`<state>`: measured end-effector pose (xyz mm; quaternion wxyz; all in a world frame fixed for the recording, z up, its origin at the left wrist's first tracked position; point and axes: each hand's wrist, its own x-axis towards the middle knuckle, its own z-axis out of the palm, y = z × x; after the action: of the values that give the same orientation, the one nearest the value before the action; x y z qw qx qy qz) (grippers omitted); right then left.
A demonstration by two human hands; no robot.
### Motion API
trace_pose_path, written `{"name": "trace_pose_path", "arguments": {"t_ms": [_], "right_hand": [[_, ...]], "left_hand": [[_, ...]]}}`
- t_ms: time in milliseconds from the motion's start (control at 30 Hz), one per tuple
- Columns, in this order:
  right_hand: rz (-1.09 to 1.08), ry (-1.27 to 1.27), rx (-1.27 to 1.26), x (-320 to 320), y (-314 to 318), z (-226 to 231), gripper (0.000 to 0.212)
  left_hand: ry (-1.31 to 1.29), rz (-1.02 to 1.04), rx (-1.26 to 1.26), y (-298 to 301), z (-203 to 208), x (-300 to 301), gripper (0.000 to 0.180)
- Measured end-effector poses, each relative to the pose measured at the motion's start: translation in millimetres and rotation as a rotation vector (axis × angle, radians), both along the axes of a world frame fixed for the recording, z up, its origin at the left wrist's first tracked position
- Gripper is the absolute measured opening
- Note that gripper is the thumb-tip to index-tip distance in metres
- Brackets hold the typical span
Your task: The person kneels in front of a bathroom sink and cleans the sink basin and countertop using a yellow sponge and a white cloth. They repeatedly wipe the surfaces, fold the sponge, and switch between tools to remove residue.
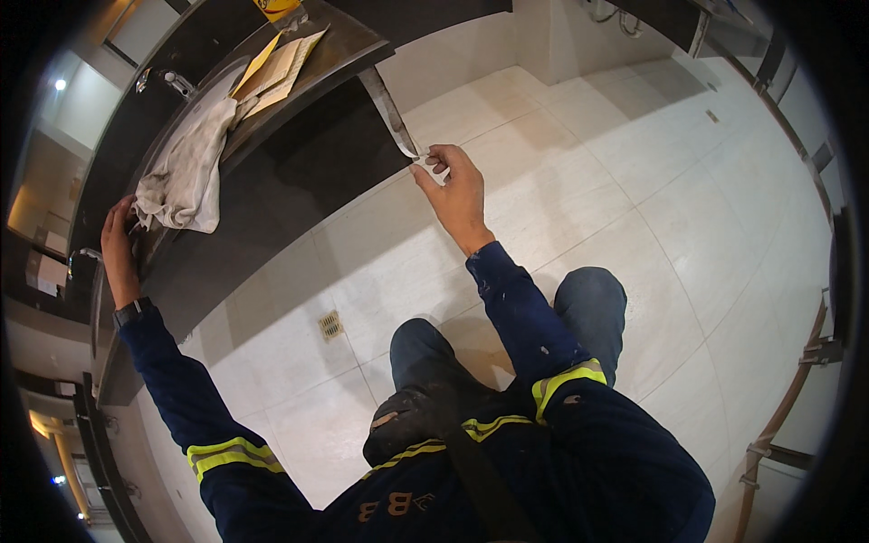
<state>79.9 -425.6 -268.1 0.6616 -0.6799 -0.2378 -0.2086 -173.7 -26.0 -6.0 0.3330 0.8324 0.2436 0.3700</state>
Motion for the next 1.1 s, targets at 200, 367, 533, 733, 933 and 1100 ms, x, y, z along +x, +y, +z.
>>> {"name": "trace_pose_path", "arguments": {"t_ms": [200,367,533,733,933,1100], "right_hand": [[-0.041,-0.184,-0.162,11.1,-5.2,-1.2,0.014],[-0.004,-0.012,-0.039,8.1,-0.8,-3.4,0.011],[0.463,0.756,0.478,-4.8,5.5,-7.9,0.014],[0.646,0.928,0.597,-6.8,6.9,-0.6,0.013],[0.624,0.927,0.675,-6.2,11.4,-2.8,0.008],[0.6,0.969,0.729,-6.9,18.7,1.8,0.005]], "left_hand": [[-0.005,0.0,-0.035,13.5,1.0,0.0,0.034],[0.005,-0.01,-0.037,24.3,0.9,-1.8,0.033],[0.001,-0.012,-0.035,17.3,0.2,-0.6,0.033],[0.023,-0.008,0.014,20.5,0.3,-1.7,0.033],[0.018,-0.03,0.06,19.7,-1.0,-0.9,0.034],[0.033,-0.03,0.083,29.9,0.5,-4.8,0.036]]}}
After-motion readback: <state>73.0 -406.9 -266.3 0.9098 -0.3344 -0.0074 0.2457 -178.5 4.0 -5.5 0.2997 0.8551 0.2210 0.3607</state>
